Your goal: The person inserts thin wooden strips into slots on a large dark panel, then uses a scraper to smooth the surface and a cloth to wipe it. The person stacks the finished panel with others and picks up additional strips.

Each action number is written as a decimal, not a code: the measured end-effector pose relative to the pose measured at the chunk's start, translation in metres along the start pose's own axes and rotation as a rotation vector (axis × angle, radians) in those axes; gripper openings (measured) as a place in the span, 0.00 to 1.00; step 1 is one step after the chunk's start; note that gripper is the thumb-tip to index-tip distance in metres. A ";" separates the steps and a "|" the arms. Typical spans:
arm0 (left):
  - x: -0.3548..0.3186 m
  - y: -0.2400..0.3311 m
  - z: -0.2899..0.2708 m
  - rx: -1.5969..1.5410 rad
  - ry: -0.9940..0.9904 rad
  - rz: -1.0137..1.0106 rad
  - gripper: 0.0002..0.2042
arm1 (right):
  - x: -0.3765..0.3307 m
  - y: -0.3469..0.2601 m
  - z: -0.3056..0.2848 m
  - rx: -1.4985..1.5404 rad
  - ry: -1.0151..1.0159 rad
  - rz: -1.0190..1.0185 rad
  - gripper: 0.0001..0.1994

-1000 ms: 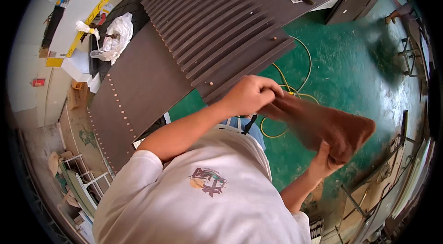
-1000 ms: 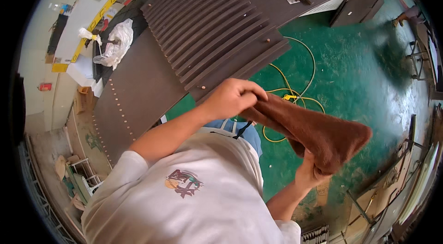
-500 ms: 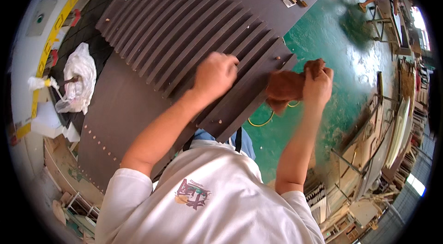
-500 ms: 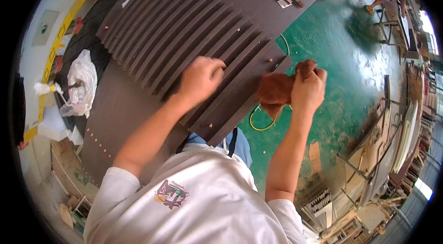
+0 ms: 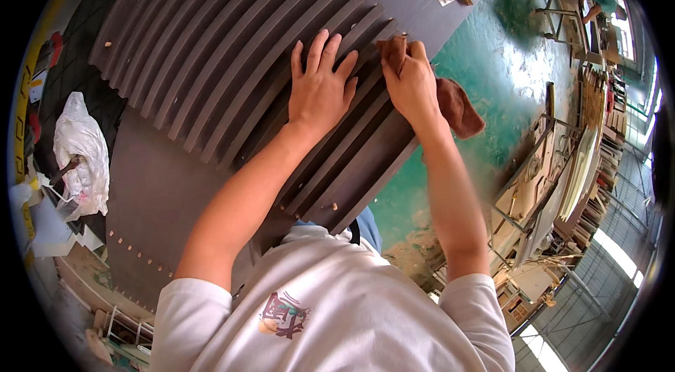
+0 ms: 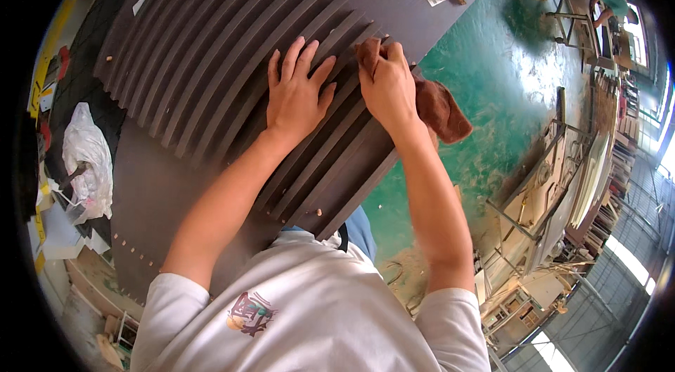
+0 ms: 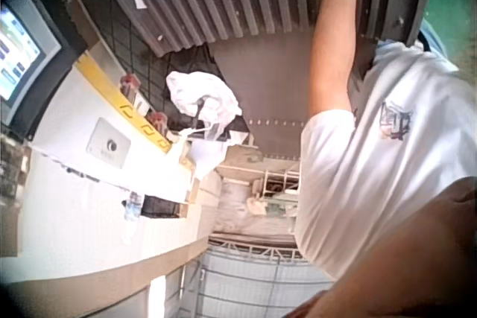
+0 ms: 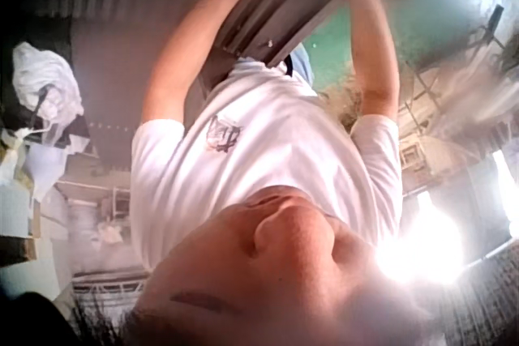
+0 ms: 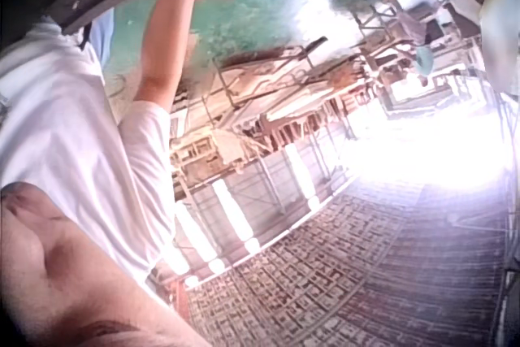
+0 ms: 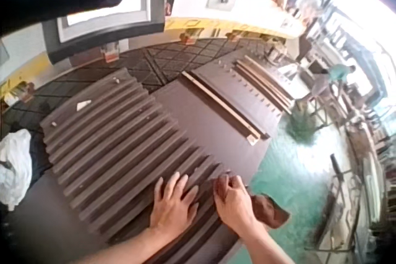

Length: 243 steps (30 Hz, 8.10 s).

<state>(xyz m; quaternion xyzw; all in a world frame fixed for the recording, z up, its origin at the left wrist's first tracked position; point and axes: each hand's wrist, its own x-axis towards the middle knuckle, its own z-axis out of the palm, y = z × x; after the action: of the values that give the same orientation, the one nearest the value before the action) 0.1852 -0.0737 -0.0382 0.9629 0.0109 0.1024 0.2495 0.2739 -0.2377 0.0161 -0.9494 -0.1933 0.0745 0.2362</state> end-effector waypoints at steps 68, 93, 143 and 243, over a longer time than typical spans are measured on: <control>0.015 0.265 -0.116 -1.238 -0.226 0.234 0.25 | -0.208 0.060 -0.308 0.555 0.402 -0.435 0.21; 0.054 0.395 -0.155 -1.229 -0.449 0.287 0.12 | -0.293 0.132 -0.339 1.577 -0.136 -0.010 0.26; 0.033 0.123 0.023 -1.050 -0.326 -0.328 0.22 | 0.109 -0.003 -0.091 -0.325 -0.589 -0.324 0.09; 0.141 0.229 -0.204 0.067 0.238 -0.200 0.22 | 0.196 0.034 -0.234 0.511 -0.129 -1.154 0.27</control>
<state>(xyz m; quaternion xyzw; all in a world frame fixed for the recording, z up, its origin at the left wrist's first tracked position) 0.2748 -0.1662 0.2738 0.9459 0.1396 0.1901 0.2229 0.5184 -0.2847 0.1952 -0.5997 -0.6640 0.0362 0.4452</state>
